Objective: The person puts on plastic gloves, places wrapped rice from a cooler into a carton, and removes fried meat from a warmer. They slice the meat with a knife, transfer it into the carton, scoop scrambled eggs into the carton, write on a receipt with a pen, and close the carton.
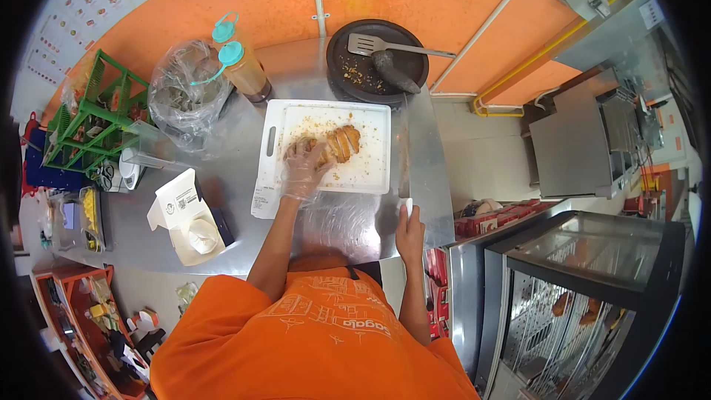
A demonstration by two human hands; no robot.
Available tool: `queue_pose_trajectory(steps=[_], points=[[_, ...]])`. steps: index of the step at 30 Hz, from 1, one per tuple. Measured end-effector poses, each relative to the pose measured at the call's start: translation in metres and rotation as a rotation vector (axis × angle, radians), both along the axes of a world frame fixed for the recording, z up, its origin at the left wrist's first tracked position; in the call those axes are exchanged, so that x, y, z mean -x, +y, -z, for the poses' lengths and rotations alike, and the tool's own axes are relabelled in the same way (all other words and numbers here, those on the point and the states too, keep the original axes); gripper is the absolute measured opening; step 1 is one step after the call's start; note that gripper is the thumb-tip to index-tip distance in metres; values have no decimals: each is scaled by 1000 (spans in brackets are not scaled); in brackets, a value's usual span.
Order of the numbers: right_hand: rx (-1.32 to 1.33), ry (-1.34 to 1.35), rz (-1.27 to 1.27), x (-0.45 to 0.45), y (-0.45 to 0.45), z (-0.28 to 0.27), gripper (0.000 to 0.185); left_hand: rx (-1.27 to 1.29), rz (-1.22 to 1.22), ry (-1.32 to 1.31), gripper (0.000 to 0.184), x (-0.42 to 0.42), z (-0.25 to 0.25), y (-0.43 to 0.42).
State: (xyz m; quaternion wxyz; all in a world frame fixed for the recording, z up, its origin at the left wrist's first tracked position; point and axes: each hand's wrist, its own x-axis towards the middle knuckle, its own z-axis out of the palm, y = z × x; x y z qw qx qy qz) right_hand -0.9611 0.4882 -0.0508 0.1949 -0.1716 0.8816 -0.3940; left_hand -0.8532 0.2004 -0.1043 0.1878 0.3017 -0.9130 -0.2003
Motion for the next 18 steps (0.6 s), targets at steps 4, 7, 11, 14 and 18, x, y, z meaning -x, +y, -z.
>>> queue_pose_trajectory(steps=[4, 7, 11, 14, 18], points=[[49, -60, 11, 18, 17, 15, 32, -27, -22, -23, 52, -4, -4, 3], [60, -17, -58, 31, 23, 16, 39, 97, -116, -49, 46, 1, -22, 19], [51, -40, -64, 47, 28, 30, 37, 184, -287, -92, 47, -1, 0, 32], [30, -100, -48, 57, 32, 36, 38, 129, -351, -136, 45, -2, -10, 42], [111, -195, -34, 61, 30, 30, 38, 140, -338, -111, 41, -10, -8, 44]])
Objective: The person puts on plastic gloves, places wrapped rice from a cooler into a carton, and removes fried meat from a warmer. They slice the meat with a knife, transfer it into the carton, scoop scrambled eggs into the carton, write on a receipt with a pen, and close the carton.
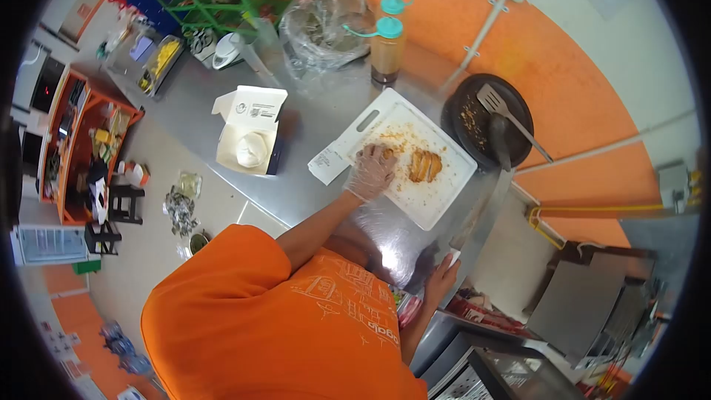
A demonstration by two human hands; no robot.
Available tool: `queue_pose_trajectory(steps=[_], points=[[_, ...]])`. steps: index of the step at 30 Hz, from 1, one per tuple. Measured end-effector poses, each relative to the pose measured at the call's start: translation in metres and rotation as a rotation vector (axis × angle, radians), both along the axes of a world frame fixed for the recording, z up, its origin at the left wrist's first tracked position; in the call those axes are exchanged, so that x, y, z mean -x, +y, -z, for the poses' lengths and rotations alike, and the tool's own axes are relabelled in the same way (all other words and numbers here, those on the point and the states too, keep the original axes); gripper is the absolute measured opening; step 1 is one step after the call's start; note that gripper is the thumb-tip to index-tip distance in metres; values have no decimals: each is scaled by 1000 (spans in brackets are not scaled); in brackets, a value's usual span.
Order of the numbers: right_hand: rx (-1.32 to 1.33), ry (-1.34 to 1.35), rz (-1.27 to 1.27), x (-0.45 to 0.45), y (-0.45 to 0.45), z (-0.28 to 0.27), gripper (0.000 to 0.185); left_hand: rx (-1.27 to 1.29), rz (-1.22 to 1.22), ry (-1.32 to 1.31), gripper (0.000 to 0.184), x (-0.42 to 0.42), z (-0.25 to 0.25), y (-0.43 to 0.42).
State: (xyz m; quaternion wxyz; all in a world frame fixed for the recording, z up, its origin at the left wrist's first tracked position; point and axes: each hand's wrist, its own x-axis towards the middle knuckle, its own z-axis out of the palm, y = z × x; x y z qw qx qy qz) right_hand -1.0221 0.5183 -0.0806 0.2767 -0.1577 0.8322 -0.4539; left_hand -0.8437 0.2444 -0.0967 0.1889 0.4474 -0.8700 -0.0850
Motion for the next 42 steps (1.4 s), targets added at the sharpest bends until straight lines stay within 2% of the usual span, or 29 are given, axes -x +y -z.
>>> queue_pose_trajectory(steps=[4, 7, 10, 13, 15, 17, 19, 23, 28, 31, 34, 37, 39, 40, 41, 42], points=[[30, -36, 28, 3, -3, -7, 38, 124, 54, 92, 40, -7, 29, -6], [47, -77, 63, -4, -10, -30, 39, 123, 71, 334, 35, -13, 35, -11], [74, -106, 97, -11, -15, -40, 39, -220, -50, 689, 29, -24, 16, -12], [90, -96, 125, -18, -18, -43, 39, -295, -221, 877, 25, -74, -50, -2], [111, -112, 139, -28, -20, -49, 40, -121, -327, 825, 22, -133, -69, -3], [101, -109, 126, -35, -24, -51, 38, 53, -414, 606, 21, -196, -84, -14], [89, -110, 110, -43, -29, -54, 37, -32, -671, 241, 23, -239, -81, -18], [75, -130, 54, -52, -37, -52, 35, -30, -464, 6, 24, -271, -67, -28], [-2, 62, -13, -52, -36, -50, 32, 34, -327, -21, 24, -261, -42, -42], [-38, 126, -35, -54, -24, -46, 31, 89, -220, -44, 27, -256, -59, -41], [-53, 128, -12, -59, -17, -47, 30, 372, -346, -146, 32, -240, -82, -24], [-51, 160, -14, -62, -6, -47, 30, 197, -235, 240, 42, -190, -85, -9], [-65, 151, 14, -58, 9, -36, 32, -117, -249, 397, 50, -107, -77, 10], [-53, 127, 22, -57, 14, -35, 32, -204, -90, 483, 58, -69, -56, 12], [-36, 104, 29, -57, 15, -35, 33, -245, -17, 344, 72, -28, -43, 12], [-94, 89, 44, -61, 11, -51, 34, -268, -20, 271, 78, 14, -30, 15]])
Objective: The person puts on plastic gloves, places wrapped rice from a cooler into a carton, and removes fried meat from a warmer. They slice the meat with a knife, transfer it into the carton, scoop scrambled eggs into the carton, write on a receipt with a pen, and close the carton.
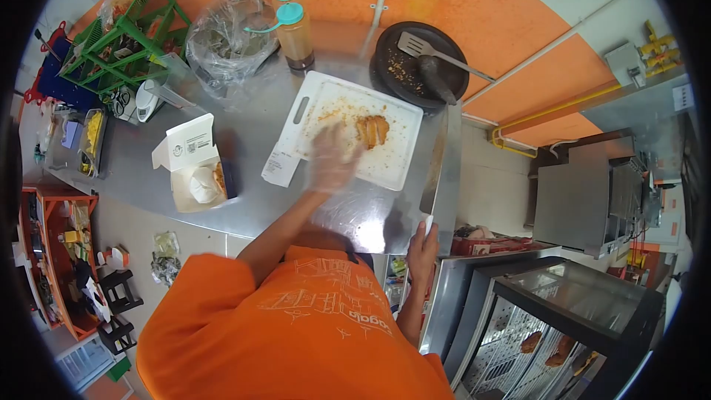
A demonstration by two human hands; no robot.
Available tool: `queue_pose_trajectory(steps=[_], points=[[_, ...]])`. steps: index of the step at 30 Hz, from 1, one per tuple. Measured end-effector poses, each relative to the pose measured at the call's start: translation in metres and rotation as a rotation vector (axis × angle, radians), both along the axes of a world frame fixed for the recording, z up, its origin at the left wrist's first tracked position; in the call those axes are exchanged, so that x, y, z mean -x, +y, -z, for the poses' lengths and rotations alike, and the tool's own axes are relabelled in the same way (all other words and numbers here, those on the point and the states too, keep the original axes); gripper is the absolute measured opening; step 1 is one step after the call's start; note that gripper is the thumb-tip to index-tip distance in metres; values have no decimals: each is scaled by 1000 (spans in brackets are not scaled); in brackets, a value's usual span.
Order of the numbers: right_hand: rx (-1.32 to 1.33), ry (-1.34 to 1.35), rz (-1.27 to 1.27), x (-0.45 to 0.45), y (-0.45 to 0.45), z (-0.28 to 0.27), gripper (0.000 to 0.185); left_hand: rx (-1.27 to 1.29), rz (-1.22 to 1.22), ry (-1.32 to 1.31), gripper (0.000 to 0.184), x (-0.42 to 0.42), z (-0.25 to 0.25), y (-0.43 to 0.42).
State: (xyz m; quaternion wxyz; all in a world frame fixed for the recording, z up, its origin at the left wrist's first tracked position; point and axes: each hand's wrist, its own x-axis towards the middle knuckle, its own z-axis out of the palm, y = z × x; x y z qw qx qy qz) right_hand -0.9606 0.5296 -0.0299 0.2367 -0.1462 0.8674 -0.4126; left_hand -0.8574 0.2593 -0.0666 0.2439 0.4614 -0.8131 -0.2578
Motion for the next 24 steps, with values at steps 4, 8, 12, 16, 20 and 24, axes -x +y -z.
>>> queue_pose_trajectory(steps=[4, 8, 12, 16, 20, 24], points=[[20, 49, 23, 9, 26, 22, 35, -119, -5, -208, 85, 103, 6, 11], [164, -209, 172, -4, 21, -11, 37, 7, -72, -392, 72, 127, 50, 1], [188, -158, 163, 19, 42, 17, 38, 124, 48, -533, 63, 106, 43, -7], [201, -148, 130, 31, 36, 7, 39, 275, 53, -376, 61, 94, 60, -9], [201, -161, 121, 35, 17, -15, 38, 206, 78, -44, 58, 47, 35, -5], [199, -165, 126, 30, 3, -21, 37, 275, -123, 222, 55, -74, -37, 6]])
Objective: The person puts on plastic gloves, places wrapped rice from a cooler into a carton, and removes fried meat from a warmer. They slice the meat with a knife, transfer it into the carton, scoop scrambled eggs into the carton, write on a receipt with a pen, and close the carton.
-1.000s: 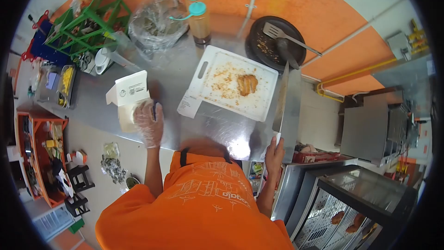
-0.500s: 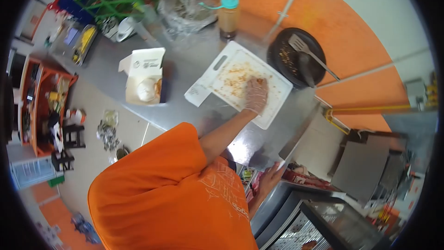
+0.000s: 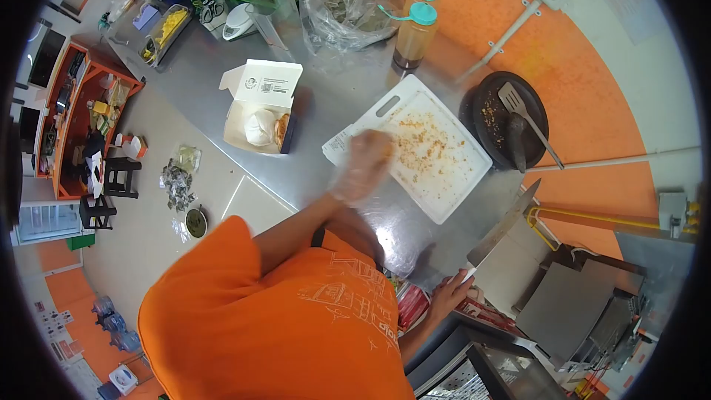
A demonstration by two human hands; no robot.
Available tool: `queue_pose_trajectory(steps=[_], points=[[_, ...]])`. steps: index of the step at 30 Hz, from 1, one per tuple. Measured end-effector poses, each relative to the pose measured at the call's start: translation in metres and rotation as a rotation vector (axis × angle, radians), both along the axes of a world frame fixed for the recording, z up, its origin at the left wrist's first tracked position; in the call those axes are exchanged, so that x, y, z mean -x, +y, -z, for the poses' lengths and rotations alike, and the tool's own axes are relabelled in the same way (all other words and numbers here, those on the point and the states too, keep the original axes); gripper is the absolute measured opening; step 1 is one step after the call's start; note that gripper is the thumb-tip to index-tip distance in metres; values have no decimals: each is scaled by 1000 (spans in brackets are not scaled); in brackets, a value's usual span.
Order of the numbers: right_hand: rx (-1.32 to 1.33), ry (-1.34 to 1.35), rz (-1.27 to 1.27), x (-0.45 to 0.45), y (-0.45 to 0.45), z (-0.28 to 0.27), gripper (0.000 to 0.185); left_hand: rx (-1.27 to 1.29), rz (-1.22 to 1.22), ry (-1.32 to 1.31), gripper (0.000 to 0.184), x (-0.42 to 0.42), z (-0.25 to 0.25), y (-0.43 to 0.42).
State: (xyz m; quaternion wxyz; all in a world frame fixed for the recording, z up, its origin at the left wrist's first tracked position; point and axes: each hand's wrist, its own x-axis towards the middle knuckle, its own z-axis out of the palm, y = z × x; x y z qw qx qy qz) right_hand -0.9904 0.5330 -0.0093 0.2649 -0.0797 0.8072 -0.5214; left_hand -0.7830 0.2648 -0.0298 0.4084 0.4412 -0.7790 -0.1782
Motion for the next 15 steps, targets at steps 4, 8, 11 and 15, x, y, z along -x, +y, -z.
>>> queue_pose_trajectory(steps=[4, 8, 11, 15], points=[[-38, 10, -67, -5, -9, 6, 37, -125, -369, -141, 47, -134, -17, -26], [-33, 16, -142, -19, -28, 7, 33, -190, -444, -285, 53, -200, 12, -52], [-75, 91, -222, -26, -39, 6, 30, -263, -255, -493, 56, -207, 15, -55], [-26, 74, -205, -42, -42, 8, 27, -279, -329, -519, 53, -193, -3, -46]])
